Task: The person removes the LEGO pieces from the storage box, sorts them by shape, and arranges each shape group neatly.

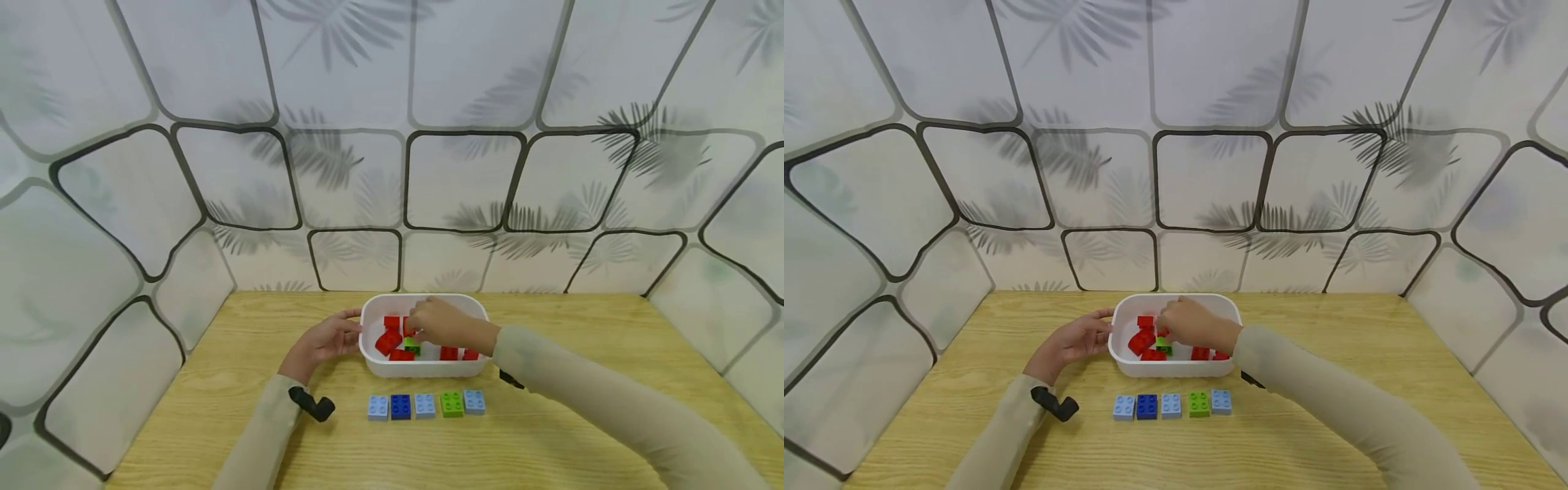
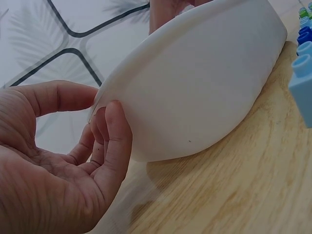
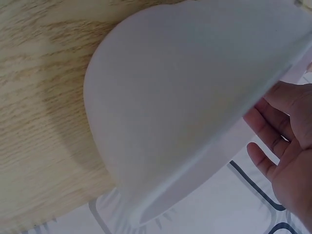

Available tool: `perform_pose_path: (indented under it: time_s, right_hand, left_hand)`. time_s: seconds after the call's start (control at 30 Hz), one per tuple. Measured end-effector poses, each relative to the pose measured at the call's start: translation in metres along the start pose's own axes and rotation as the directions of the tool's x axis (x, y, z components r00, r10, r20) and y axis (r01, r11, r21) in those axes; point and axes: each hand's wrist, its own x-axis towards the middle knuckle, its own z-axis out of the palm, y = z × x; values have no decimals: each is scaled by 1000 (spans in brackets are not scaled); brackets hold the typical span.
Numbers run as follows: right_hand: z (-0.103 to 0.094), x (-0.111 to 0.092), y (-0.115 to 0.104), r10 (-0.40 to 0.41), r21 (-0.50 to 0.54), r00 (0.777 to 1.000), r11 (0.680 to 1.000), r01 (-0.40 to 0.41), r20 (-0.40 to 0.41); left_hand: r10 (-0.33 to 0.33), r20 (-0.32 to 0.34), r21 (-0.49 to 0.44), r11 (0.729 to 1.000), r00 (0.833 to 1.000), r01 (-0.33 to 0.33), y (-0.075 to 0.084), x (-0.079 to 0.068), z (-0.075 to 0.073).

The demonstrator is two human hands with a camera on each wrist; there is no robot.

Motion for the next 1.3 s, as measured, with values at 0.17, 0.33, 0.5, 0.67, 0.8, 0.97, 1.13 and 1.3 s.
perform_pose_path:
  time_s: [0.17,0.33,0.5,0.67,0.8,0.97,1.13,1.3]
  right_hand:
    - [4,2,2,38,38,999,998,-39,21]
    - [3,1,4,58,87,998,994,-61,37]
    - [3,2,7,61,117,997,991,-67,55]
    - [4,2,7,58,153,996,986,-68,66]
    - [5,2,6,51,165,997,984,-60,61]
    - [6,1,4,58,151,996,986,-67,64]
    - [6,0,2,52,130,997,990,-60,63]
    - [10,-1,2,28,61,998,998,-32,59]
  left_hand:
    - [-4,-2,4,1000,1000,4,0,1,0]
    - [-3,-7,5,1000,1000,3,1,1,1]
    - [-2,-5,6,1000,1000,2,3,-1,1]
    - [-5,-5,5,1000,1000,5,4,-2,1]
    - [-9,-6,6,1000,1000,9,4,-2,1]
    - [-7,-3,2,1000,1000,7,3,-1,1]
    - [-5,-3,1,1000,1000,5,3,-2,1]
    - [-9,-6,4,1000,1000,9,3,-3,2]
